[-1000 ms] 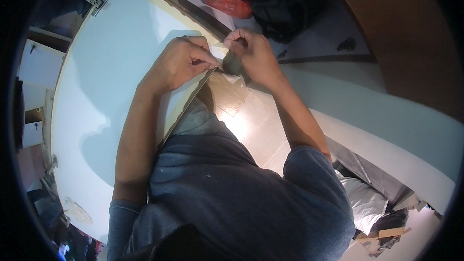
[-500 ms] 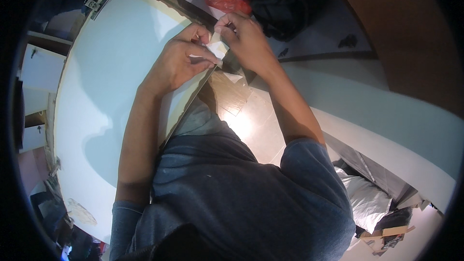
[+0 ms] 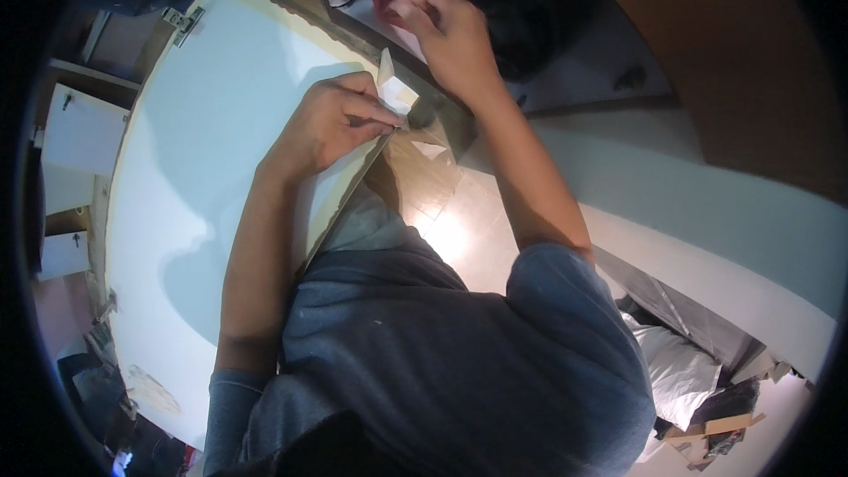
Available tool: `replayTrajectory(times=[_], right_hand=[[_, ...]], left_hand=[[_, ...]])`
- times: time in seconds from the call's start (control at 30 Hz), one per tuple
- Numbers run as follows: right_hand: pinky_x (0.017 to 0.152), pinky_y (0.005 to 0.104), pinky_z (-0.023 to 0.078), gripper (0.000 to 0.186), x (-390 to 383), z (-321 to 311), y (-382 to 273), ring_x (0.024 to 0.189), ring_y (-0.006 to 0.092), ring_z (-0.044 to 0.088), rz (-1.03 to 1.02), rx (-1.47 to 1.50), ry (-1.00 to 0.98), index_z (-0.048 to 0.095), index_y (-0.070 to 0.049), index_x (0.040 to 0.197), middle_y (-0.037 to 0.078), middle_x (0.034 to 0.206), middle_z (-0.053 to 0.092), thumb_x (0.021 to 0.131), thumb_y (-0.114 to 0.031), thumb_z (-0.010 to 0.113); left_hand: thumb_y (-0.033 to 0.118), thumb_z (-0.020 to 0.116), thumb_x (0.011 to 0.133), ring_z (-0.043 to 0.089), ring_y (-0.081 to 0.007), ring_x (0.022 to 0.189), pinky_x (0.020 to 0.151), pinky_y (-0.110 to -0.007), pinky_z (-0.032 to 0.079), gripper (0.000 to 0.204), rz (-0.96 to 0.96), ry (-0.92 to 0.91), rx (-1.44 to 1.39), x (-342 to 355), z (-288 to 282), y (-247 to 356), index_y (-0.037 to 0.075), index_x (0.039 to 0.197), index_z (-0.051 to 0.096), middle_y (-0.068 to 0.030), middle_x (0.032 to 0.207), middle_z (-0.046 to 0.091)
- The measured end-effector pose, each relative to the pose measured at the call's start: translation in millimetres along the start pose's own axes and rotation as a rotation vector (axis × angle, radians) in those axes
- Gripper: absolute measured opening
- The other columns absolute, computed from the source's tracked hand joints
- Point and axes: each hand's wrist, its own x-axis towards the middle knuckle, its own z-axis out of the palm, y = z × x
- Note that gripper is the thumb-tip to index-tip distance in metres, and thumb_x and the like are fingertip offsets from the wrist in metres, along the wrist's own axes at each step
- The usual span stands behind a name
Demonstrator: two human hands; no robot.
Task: The person applies a thin strip of edge banding to the exposed edge of a white board. They press the strip along the edge with their fingers, smooth it down, and peel off the protective backing as they work along the length of the board.
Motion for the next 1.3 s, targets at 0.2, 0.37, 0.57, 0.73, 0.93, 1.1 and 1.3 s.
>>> replayTrajectory(times=[0.2,0.37,0.57,0.73,0.93,1.1,1.3], right_hand=[[0.078,0.0353,0.059,0.022,-79,-15,-19,0.089,0.0271,0.076,0.043,-0.262,-0.083,0.078,-0.002,0.103,0.014,0.099,0.076,0.087,-0.015,0.085],[0.080,0.0375,0.061,0.021,-93,4,-7,0.086,0.0329,0.076,-0.127,-0.318,0.002,0.079,-0.002,0.097,0.013,0.102,0.075,0.084,-0.016,0.087],[0.078,0.0376,0.061,0.014,-87,9,1,0.087,0.0320,0.076,-0.151,-0.286,-0.003,0.077,-0.002,0.093,0.013,0.100,0.075,0.082,-0.006,0.085],[0.080,0.0380,0.060,0.011,-92,9,1,0.089,0.0327,0.075,-0.167,-0.244,0.007,0.077,-0.001,0.093,0.014,0.100,0.074,0.082,-0.001,0.081],[0.082,0.0392,0.060,0.012,-93,13,5,0.089,0.0338,0.075,-0.137,-0.245,-0.005,0.075,-0.001,0.094,0.014,0.099,0.074,0.083,-0.002,0.080],[0.081,0.0383,0.060,0.014,-89,12,3,0.087,0.0329,0.075,-0.008,-0.259,-0.022,0.074,-0.001,0.095,0.014,0.100,0.074,0.082,-0.002,0.080],[0.076,0.0351,0.059,0.011,-96,5,-16,0.084,0.0284,0.075,-0.030,-0.213,-0.014,0.076,-0.001,0.096,0.015,0.102,0.073,0.086,-0.005,0.079]], left_hand=[[0.004,0.085,0.081,0.068,-0.0246,0.084,0.076,-0.037,0.054,0.026,0.009,-0.048,0.054,1,-3,1,0.012,0.106,0.087,-0.0082,0.094,0.072],[0.004,0.085,0.081,0.068,-0.0250,0.084,0.077,-0.036,0.055,0.023,0.009,-0.052,0.056,0,0,2,0.010,0.103,0.086,-0.0092,0.092,0.072],[0.004,0.085,0.082,0.068,-0.0253,0.083,0.078,-0.037,0.055,0.021,-0.007,-0.052,0.055,-1,1,-5,0.010,0.102,0.086,-0.0089,0.091,0.072],[0.004,0.084,0.082,0.068,-0.0256,0.083,0.077,-0.037,0.055,0.021,0.001,-0.050,0.080,0,3,-4,0.010,0.102,0.086,-0.0093,0.091,0.072],[0.003,0.085,0.081,0.068,-0.0255,0.082,0.077,-0.037,0.055,0.022,-0.012,-0.055,0.079,-1,3,-7,0.010,0.102,0.086,-0.0095,0.091,0.072],[0.004,0.084,0.083,0.068,-0.0256,0.082,0.077,-0.037,0.055,0.021,-0.010,-0.058,0.060,-1,3,-8,0.010,0.103,0.086,-0.0096,0.091,0.072],[0.004,0.083,0.084,0.068,-0.0247,0.083,0.078,-0.037,0.055,0.022,-0.009,-0.056,0.064,0,1,-3,0.011,0.104,0.086,-0.0093,0.092,0.072]])
